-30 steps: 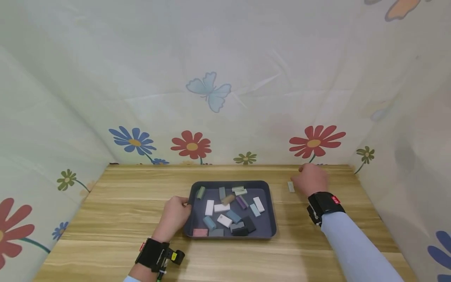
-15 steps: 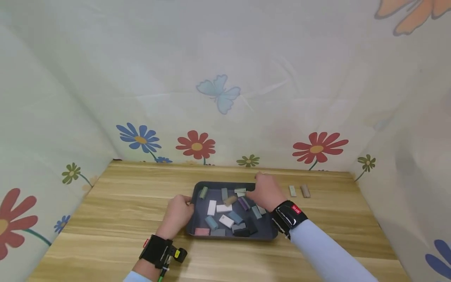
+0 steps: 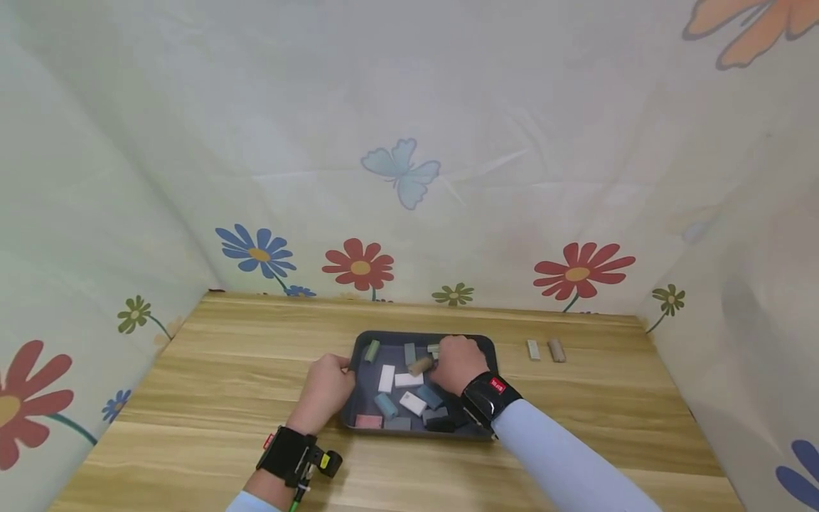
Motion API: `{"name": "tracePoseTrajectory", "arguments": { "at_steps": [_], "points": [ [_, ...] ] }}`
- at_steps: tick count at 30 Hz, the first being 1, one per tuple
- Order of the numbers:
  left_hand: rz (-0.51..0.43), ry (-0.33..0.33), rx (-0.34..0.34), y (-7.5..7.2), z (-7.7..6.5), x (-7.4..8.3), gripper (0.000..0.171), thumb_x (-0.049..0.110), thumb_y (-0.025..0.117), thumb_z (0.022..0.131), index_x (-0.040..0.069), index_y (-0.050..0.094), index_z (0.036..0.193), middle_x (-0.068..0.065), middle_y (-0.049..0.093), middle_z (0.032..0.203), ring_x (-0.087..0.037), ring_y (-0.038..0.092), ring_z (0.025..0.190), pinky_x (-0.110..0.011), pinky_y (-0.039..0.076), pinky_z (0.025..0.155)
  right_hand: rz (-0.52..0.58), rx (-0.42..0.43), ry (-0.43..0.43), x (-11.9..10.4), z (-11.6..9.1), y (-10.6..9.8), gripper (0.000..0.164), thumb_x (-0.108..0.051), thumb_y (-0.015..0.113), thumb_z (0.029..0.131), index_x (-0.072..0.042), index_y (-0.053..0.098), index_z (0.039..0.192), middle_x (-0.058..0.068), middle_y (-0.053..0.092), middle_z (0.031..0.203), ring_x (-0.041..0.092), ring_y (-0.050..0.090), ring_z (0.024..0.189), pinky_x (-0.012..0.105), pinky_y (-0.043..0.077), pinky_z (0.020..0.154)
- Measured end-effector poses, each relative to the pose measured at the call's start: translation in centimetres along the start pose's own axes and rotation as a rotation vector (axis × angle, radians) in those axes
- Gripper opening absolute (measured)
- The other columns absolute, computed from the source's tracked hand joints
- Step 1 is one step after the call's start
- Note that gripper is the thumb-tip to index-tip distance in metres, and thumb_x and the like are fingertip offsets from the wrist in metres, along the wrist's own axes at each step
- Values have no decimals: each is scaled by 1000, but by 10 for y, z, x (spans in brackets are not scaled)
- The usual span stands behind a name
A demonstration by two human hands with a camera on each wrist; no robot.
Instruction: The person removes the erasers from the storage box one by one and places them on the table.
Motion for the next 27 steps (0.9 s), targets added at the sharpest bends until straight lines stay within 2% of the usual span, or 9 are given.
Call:
{"name": "tracePoseTrajectory", "arguments": {
  "at_steps": [3,10,16,21,27],
  "points": [
    [2,11,8,-1,-1,0,34,5,54,81,-2,65,112,-17,66,111,-18,62,74,-28,49,53,-16,0,8,3,1,2,26,-23,73,69,-14,54,53,-4,46,47,13,46,44,26,33,42],
    [10,36,20,-1,0,2,34,5,55,81,-2,66,112,-19,65,112,-18,62,74,-26,49,53,-14,-47,3,0,1,5,30,-24,71,70,-15,50,50,-5,41,47,13,44,44,27,31,43],
    [18,31,21,-1,1,2,34,6,56,81,-2,65,112,-20,65,114,-18,63,75,-26,49,53,8,-101,-35,-6,-1,7,20,-19,73,68,-14,57,58,-3,43,52,15,45,48,27,31,45],
    [19,16,20,-1,2,2,34,6,56,81,-1,65,113,-19,65,114,-18,63,75,-26,49,53,30,-92,-68,-9,-1,7,16,-11,72,68,-12,57,64,-1,47,56,16,46,50,27,34,45],
    [5,-12,11,0,0,0,35,6,55,81,-1,65,114,-18,65,115,-18,63,78,-26,50,54,65,-66,-95,-12,-2,7,14,-15,74,70,-9,61,73,0,51,62,15,49,56,27,36,49]
  ]
}}
Point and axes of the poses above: each hand's wrist, its own z-axis towards the middle knuckle, its own y-axis out of the palm, x = y × z, the point moved 8 cm from there along z, towards the middle knuckle
